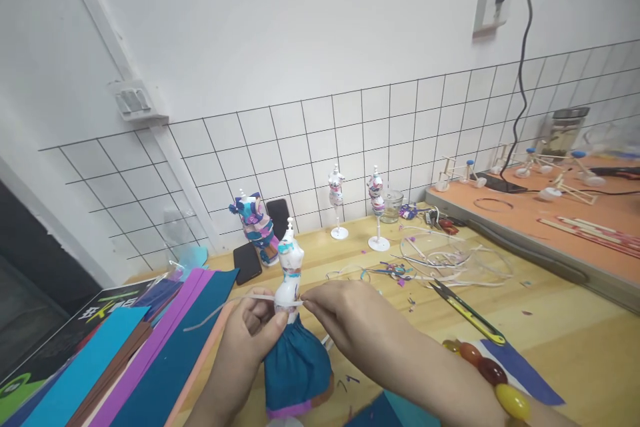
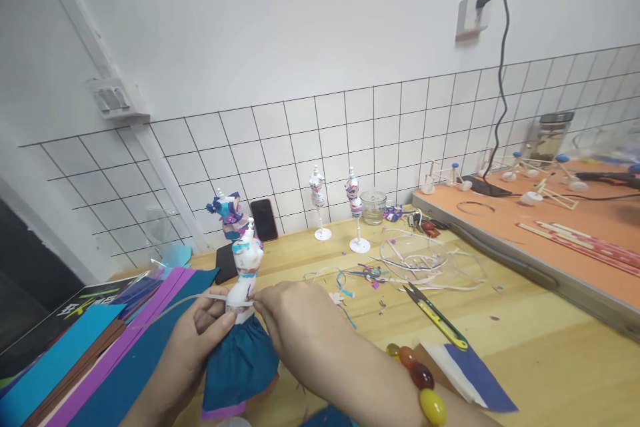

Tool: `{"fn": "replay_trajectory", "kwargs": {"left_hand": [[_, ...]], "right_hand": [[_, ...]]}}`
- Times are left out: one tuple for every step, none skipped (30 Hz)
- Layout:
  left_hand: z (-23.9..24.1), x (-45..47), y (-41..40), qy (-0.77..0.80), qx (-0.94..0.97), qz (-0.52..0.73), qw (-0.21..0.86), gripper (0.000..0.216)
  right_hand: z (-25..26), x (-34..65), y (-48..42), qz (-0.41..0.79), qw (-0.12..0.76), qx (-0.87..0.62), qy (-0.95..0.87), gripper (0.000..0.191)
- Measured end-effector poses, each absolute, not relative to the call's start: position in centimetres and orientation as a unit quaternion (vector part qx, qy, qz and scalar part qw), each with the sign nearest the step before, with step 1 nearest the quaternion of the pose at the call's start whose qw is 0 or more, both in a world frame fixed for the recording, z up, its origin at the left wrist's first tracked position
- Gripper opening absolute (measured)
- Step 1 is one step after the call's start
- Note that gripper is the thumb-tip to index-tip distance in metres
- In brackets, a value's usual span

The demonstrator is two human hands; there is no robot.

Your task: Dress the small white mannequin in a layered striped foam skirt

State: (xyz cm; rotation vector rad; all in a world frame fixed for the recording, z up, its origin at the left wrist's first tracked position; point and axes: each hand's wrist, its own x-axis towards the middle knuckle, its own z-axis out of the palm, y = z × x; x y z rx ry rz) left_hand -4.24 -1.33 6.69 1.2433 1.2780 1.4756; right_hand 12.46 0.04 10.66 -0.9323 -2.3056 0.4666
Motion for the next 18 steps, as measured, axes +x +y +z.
{"fn": "replay_trajectory", "kwargs": {"left_hand": [[6.8, -4.2, -1.3, 0.496, 0.48, 0.587, 0.423, 0.033], [6.8, -4.2, -1.4, 0.486, 0.469, 0.589, 0.443, 0.034], [6.9, -4.2, -1.4, 0.479, 0.458, 0.589, 0.462, 0.034], [6.9, -4.2, -1.3, 0.474, 0.446, 0.588, 0.48, 0.034], [6.9, -4.2, -1.3, 0.472, 0.434, 0.586, 0.495, 0.033], [6.9, -4.2, -1.2, 0.472, 0.424, 0.585, 0.505, 0.033], [6.9, -4.3, -1.1, 0.473, 0.415, 0.585, 0.512, 0.033], [6.8, -4.4, -1.1, 0.473, 0.408, 0.587, 0.514, 0.032], [6.8, -4.4, -1.0, 0.474, 0.406, 0.588, 0.514, 0.033], [6.7, -4.5, -0.9, 0.475, 0.406, 0.588, 0.514, 0.033], [6.7, -4.5, -0.8, 0.477, 0.407, 0.586, 0.513, 0.034], [6.6, -4.5, -0.8, 0.48, 0.409, 0.582, 0.513, 0.034], [6.6, -4.6, -0.8, 0.481, 0.412, 0.578, 0.515, 0.035], [6.6, -4.5, -0.7, 0.482, 0.413, 0.575, 0.517, 0.035], [6.6, -4.5, -0.7, 0.481, 0.413, 0.574, 0.519, 0.035], [6.6, -4.4, -0.7, 0.479, 0.411, 0.574, 0.521, 0.036], [6.6, -4.3, -0.7, 0.477, 0.408, 0.577, 0.523, 0.037], [6.6, -4.2, -0.7, 0.475, 0.404, 0.58, 0.525, 0.038]], "right_hand": [[10.5, 12.5, 0.1, 0.183, 0.306, -0.347, -0.867, 0.028], [10.4, 12.6, 0.1, 0.191, 0.311, -0.344, -0.865, 0.028], [10.2, 12.6, 0.2, 0.199, 0.316, -0.345, -0.861, 0.029], [10.1, 12.6, 0.3, 0.205, 0.319, -0.354, -0.855, 0.028], [10.0, 12.7, 0.3, 0.21, 0.322, -0.369, -0.846, 0.026], [9.9, 12.7, 0.4, 0.214, 0.324, -0.385, -0.837, 0.024], [9.8, 12.7, 0.5, 0.216, 0.325, -0.401, -0.829, 0.022], [9.6, 12.8, 0.7, 0.217, 0.325, -0.414, -0.822, 0.021], [9.5, 12.8, 0.8, 0.216, 0.326, -0.422, -0.818, 0.02], [9.5, 12.8, 1.0, 0.216, 0.327, -0.425, -0.816, 0.02], [9.4, 12.8, 1.1, 0.216, 0.328, -0.425, -0.816, 0.021], [9.4, 12.7, 1.2, 0.217, 0.33, -0.424, -0.815, 0.02], [9.3, 12.7, 1.3, 0.221, 0.331, -0.422, -0.815, 0.02], [9.3, 12.7, 1.4, 0.228, 0.33, -0.419, -0.815, 0.019], [9.3, 12.7, 1.5, 0.236, 0.327, -0.417, -0.815, 0.019], [9.3, 12.7, 1.6, 0.244, 0.325, -0.415, -0.814, 0.018], [9.3, 12.7, 1.7, 0.252, 0.324, -0.413, -0.813, 0.018], [9.3, 12.7, 1.7, 0.259, 0.324, -0.412, -0.811, 0.018]]}}
